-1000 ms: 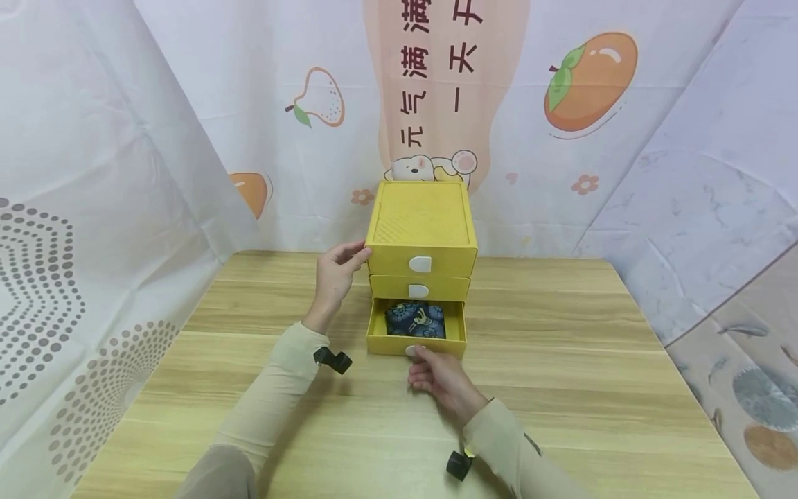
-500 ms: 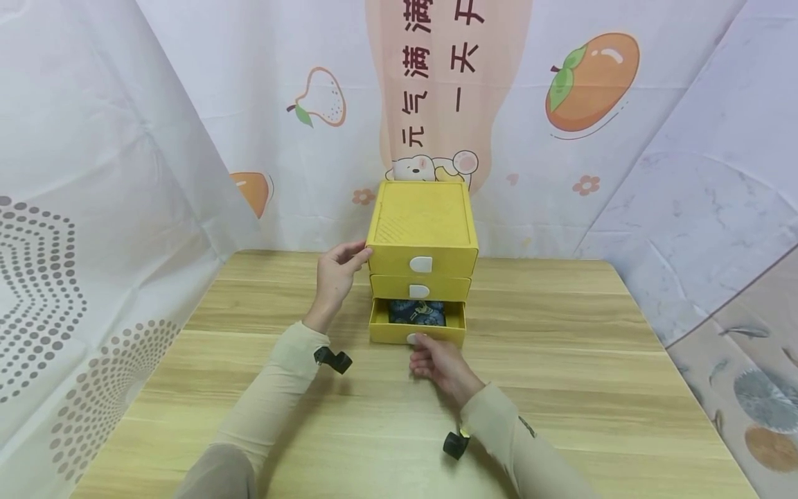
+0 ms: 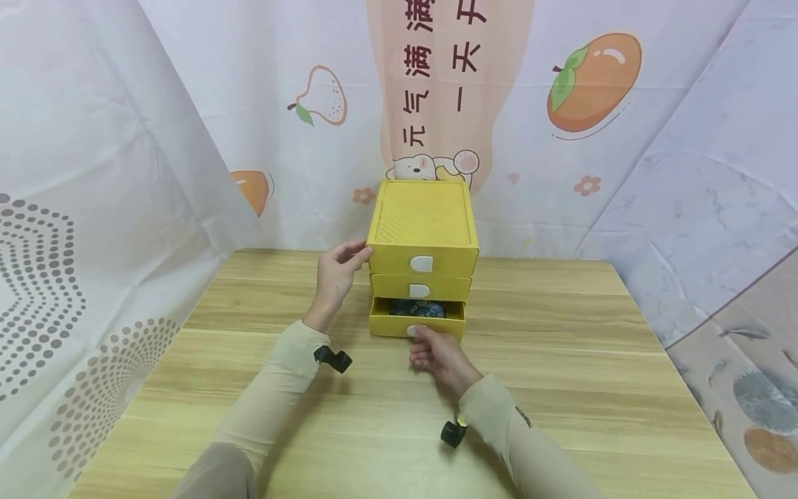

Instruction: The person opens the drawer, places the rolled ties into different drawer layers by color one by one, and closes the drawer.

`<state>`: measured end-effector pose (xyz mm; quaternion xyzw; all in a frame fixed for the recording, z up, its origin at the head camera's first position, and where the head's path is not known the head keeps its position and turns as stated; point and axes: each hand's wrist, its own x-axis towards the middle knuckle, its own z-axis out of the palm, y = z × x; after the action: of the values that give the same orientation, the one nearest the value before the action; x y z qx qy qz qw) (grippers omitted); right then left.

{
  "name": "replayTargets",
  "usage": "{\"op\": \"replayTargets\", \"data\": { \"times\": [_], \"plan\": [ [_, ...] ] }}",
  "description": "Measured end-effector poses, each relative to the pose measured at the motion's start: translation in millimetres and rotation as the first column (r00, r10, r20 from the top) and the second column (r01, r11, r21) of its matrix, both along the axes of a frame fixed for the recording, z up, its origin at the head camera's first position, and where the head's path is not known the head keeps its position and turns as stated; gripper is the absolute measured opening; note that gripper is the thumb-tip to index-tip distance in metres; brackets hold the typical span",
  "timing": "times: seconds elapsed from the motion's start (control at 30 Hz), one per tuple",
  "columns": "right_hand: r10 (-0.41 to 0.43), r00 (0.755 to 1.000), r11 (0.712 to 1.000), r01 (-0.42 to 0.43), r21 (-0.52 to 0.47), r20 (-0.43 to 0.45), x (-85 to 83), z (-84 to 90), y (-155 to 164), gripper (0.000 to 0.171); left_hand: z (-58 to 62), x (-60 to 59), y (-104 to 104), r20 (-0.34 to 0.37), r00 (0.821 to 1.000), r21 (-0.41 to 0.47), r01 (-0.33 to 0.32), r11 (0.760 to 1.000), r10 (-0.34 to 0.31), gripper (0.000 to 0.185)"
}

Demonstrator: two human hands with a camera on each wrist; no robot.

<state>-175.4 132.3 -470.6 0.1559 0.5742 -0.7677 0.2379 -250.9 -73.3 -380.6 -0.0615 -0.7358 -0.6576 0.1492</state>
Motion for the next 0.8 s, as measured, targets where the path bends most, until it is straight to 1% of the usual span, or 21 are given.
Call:
{"op": "replayTargets", "data": {
  "times": [0.17,0.37,0.6,0.8],
  "plan": [
    [-0.012,1.000,1.000,0.012,0.003,0.002,-3.9,-0.5,0,0.034,0.6,-0.5,0,0.002,1.000,-0.011,-0.001,1.000,0.001,0.029],
    [-0.008,1.000,1.000,0.009,0.009,-0.008,-7.4,-0.8,0,0.032,0.1,-0.4,0,0.011,1.000,-0.021,-0.004,1.000,0.004,0.029],
    [0.008,1.000,1.000,-0.008,0.007,-0.021,-11.9,-3.0,2,0.035,-0.3,-0.6,0,-0.005,1.000,-0.010,-0.002,1.000,0.002,0.029],
    [0.004,1.000,0.999,-0.003,0.034,-0.020,-15.4,-3.8,1,0.034,-0.7,-0.7,-1,-0.012,1.000,-0.016,0.001,1.000,-0.001,0.030]
  ]
}}
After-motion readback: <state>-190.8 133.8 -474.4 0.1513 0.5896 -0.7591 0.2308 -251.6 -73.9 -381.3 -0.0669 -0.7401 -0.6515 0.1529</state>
